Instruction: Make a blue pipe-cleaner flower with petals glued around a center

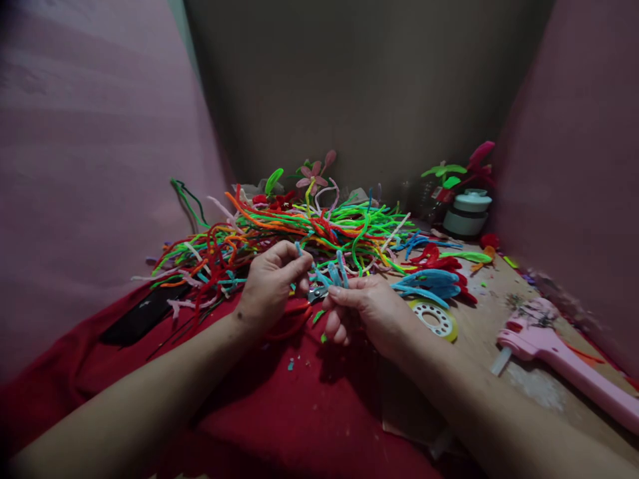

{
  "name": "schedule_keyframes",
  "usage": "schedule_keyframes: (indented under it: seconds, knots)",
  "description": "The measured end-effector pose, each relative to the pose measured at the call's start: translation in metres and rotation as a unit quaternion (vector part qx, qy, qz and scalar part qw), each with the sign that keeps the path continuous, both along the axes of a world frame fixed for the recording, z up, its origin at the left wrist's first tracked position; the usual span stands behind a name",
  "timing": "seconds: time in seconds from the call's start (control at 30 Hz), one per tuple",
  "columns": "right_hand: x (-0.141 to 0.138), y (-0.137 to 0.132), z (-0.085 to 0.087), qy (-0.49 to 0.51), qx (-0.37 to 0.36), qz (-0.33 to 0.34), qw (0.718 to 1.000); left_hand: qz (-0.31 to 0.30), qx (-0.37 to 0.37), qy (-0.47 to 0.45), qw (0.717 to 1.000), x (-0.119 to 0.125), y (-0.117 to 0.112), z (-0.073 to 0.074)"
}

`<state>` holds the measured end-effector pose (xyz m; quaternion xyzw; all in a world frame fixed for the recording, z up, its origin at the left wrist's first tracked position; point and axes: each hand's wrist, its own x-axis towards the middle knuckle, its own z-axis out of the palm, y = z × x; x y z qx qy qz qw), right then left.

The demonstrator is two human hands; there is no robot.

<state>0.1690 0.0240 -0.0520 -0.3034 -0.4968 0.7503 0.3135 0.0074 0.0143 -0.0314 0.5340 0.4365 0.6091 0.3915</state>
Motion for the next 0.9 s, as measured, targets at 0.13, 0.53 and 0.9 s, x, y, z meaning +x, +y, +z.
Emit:
schedule_keyframes:
  seconds: [0.13, 0.53, 0.9]
  knots:
    - [0.000, -0.001, 0.001, -0.012, -0.004, -0.005, 1.000, 0.032, 0.022, -0.050, 0.998, -0.011, 0.009, 0.003]
    - [-0.002, -0.003, 0.009, -0.179, 0.138, -0.026, 0.974, -0.033, 0.274, 0.460, 0.844, -0.010, -0.010, 0.004]
    - [0.001, 0.001, 0.010, -0.050, 0.166, -0.138, 0.975, -0.152, -0.130, 0.213, 0.956, -0.004, -0.015, 0.012]
